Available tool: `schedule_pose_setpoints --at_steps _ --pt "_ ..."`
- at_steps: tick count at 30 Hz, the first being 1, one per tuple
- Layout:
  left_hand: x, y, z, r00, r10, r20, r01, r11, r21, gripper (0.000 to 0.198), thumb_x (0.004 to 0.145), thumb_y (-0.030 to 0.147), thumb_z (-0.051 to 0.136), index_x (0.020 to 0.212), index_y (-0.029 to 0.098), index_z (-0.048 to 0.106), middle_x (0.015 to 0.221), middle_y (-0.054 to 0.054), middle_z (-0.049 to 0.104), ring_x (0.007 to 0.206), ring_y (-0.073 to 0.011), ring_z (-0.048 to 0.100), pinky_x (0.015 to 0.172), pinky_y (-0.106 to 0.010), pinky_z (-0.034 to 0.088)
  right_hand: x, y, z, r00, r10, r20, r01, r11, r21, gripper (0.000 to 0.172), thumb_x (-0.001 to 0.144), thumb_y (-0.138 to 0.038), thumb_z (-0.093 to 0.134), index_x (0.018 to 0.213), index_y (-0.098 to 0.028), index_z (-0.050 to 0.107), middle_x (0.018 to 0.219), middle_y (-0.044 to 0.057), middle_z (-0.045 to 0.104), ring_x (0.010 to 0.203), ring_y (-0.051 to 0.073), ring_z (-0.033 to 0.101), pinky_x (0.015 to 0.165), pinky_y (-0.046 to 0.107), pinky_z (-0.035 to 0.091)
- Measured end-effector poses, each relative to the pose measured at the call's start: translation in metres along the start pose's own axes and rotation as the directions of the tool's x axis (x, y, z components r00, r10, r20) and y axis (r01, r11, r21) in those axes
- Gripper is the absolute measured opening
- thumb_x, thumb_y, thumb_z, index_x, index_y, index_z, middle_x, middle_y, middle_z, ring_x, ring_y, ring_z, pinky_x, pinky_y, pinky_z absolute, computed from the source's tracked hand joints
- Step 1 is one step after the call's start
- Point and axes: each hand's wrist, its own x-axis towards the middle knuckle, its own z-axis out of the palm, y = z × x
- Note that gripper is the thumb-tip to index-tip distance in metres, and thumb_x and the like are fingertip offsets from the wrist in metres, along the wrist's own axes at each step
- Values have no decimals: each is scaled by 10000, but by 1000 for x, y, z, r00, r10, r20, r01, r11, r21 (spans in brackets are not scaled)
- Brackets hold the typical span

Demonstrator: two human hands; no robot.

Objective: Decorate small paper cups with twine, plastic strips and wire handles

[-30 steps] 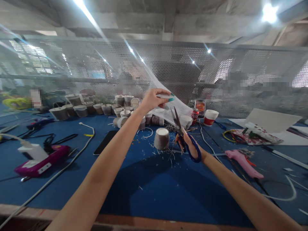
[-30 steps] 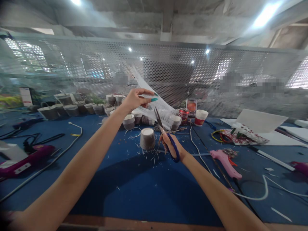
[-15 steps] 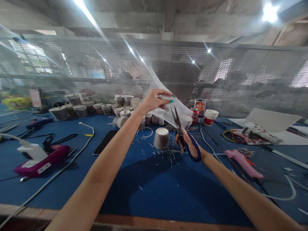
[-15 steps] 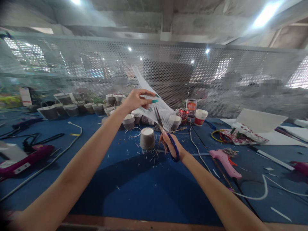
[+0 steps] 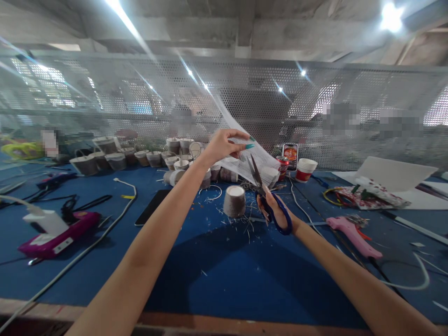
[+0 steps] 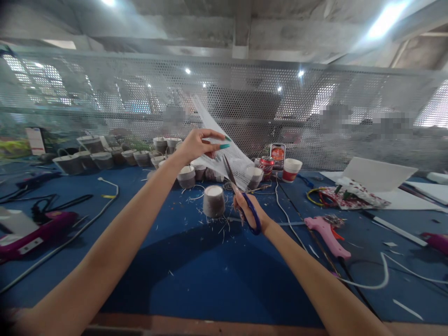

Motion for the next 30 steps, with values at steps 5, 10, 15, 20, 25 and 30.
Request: schedule_pose_setpoints --at_steps 5,10,15,20,25,30 --pt "-1 2 0 1000 -5 -2 5 1000 10 381 660 371 692 978 169 638 1078 -98 631 578 -74 589 545 -218 510 -2 -5 2 999 35 -13 -35 999 -6 568 727 -726 332 630 -182 461 473 -59 370 339 55 365 301 183 349" --pt "1 1 0 999 -8 -44 10 1000 25 289 711 327 655 955 172 658 994 -77 663 687 -115 622 595 -238 521 -2 -6 3 998 57 -24 -57 998 4 585 702 -748 340 643 -178 462 476 -63 373 329 55 374 290 184 357" --pt "3 -2 -2 999 8 -44 -7 1000 26 301 717 326 646 972 167 662 958 -74 670 675 -123 625 584 -253 530 -2 -7 3 997 72 -40 -71 997 25 578 697 -745 357 630 -179 457 461 -61 376 325 49 353 288 176 326" --pt "3 -3 -1 999 10 -46 -9 1000 20 321 712 354 648 970 165 667 919 -76 679 639 -118 619 558 -245 527 -3 -8 4 993 107 -42 -105 994 35 587 681 -754 368 601 -178 448 447 -67 341 327 43 325 295 176 308" --pt "4 -3 -2 998 -2 -68 5 999 37 318 699 371 654 951 178 681 873 -66 691 659 -121 618 538 -212 508 -3 -9 4 991 128 -49 -126 991 43 579 668 -756 389 597 -184 440 452 -65 331 325 47 319 287 183 305" --pt "5 -6 -3 997 29 -70 -26 998 48 328 694 375 658 940 161 687 814 -77 693 672 -126 619 526 -196 486 -2 -6 2 991 118 -66 -119 993 -13 575 681 -752 375 607 -184 432 452 -64 340 306 51 339 273 190 322"
